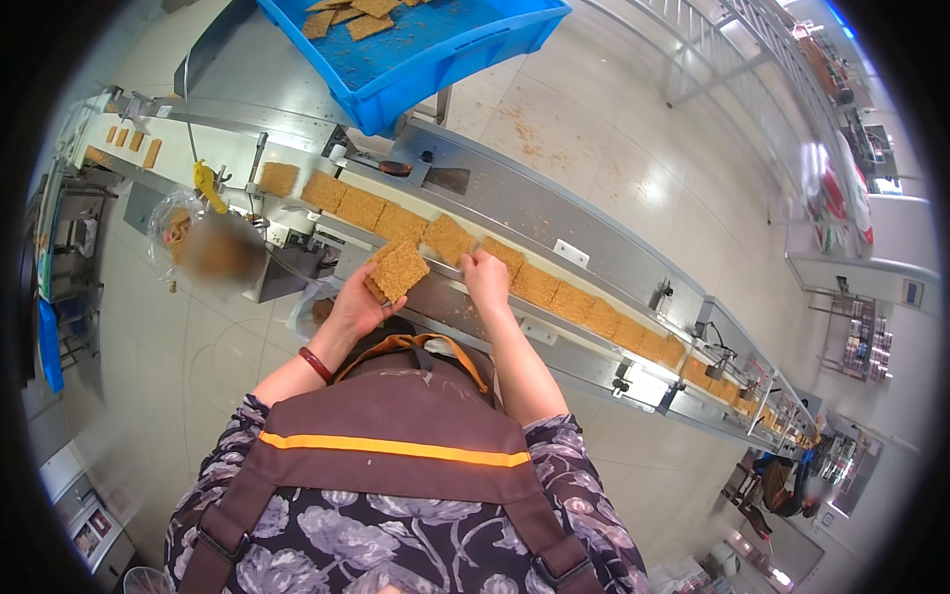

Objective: The person picks rectangular biscuits from a blue bin and places them one by one onto a moving conveyor belt. The person repeatedly refills the bin and continues arranging the biscuits in a single file on the belt.

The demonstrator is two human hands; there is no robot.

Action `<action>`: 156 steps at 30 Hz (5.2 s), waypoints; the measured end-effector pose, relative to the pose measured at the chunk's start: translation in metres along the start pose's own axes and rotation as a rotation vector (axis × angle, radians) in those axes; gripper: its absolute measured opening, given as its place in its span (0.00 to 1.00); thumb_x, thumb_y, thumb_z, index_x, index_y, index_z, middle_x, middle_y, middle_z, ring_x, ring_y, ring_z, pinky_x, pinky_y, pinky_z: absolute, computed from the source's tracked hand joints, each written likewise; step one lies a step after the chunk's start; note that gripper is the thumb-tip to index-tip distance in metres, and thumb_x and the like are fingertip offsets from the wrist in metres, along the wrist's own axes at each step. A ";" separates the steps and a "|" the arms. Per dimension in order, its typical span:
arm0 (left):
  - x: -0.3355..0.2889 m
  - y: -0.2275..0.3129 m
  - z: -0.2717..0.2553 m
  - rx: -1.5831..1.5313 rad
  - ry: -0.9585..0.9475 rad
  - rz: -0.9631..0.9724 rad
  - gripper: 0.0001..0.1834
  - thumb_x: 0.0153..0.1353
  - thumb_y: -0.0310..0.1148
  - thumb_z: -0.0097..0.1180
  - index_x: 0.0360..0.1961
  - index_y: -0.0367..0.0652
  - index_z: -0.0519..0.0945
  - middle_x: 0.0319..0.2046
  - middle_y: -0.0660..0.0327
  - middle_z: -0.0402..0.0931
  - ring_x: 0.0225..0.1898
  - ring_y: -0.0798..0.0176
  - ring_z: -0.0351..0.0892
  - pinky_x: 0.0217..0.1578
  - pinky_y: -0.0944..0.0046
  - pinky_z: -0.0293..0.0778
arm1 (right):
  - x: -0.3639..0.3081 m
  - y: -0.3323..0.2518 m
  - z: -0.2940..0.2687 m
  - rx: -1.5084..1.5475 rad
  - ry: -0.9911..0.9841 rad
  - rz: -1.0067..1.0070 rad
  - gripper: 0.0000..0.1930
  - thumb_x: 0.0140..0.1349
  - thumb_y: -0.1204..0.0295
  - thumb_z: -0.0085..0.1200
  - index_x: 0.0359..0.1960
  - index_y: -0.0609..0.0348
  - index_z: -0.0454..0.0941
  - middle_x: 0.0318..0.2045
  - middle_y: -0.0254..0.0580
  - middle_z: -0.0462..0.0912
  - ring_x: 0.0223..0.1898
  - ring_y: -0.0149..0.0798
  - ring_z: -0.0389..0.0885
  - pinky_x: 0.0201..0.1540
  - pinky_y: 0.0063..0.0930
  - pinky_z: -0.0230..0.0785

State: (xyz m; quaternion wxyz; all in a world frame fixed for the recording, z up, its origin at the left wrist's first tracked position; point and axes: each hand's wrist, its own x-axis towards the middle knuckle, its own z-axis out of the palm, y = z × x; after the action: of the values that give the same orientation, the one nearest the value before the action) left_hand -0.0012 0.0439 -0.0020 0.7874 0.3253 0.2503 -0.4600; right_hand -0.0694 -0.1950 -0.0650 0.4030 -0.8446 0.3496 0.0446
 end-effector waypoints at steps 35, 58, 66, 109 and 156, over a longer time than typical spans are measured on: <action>0.008 0.016 -0.008 0.156 0.063 0.073 0.22 0.67 0.48 0.51 0.49 0.39 0.73 0.47 0.58 0.74 0.40 0.62 0.78 0.42 0.63 0.77 | -0.037 -0.040 -0.053 0.973 -0.098 0.272 0.10 0.65 0.67 0.53 0.44 0.57 0.73 0.34 0.30 0.75 0.28 0.25 0.72 0.31 0.21 0.68; 0.008 0.018 -0.020 1.067 0.120 0.684 0.14 0.66 0.36 0.51 0.40 0.32 0.77 0.37 0.55 0.71 0.42 0.59 0.71 0.46 0.65 0.66 | -0.003 -0.027 -0.010 -0.159 0.457 -0.009 0.21 0.53 0.63 0.64 0.42 0.61 0.71 0.46 0.48 0.75 0.43 0.50 0.77 0.44 0.42 0.71; 0.018 0.016 -0.028 1.136 0.132 0.651 0.16 0.67 0.37 0.49 0.40 0.32 0.76 0.37 0.53 0.71 0.42 0.56 0.70 0.46 0.62 0.65 | -0.039 0.084 -0.082 0.644 0.500 0.252 0.12 0.59 0.70 0.58 0.42 0.60 0.73 0.33 0.38 0.80 0.31 0.33 0.80 0.32 0.28 0.74; 0.019 -0.017 -0.030 1.114 0.074 0.655 0.17 0.64 0.39 0.54 0.33 0.32 0.74 0.33 0.54 0.69 0.35 0.59 0.70 0.39 0.63 0.67 | -0.006 -0.035 -0.020 -0.217 0.435 0.090 0.21 0.51 0.57 0.64 0.43 0.54 0.75 0.45 0.42 0.71 0.51 0.47 0.69 0.52 0.45 0.64; 0.129 0.080 0.028 1.599 0.076 0.271 0.22 0.62 0.43 0.56 0.48 0.36 0.74 0.30 0.60 0.77 0.26 0.68 0.76 0.22 0.70 0.72 | -0.064 0.172 -0.180 -0.416 0.806 0.123 0.15 0.54 0.63 0.62 0.39 0.56 0.78 0.41 0.42 0.75 0.44 0.45 0.73 0.46 0.39 0.69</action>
State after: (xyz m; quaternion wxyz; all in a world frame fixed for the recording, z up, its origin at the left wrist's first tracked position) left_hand 0.1309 -0.0200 -0.0507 0.3565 0.8325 -0.1690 -0.3890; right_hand -0.2629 -0.3620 -0.0331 0.0531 -0.8353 0.5116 -0.1945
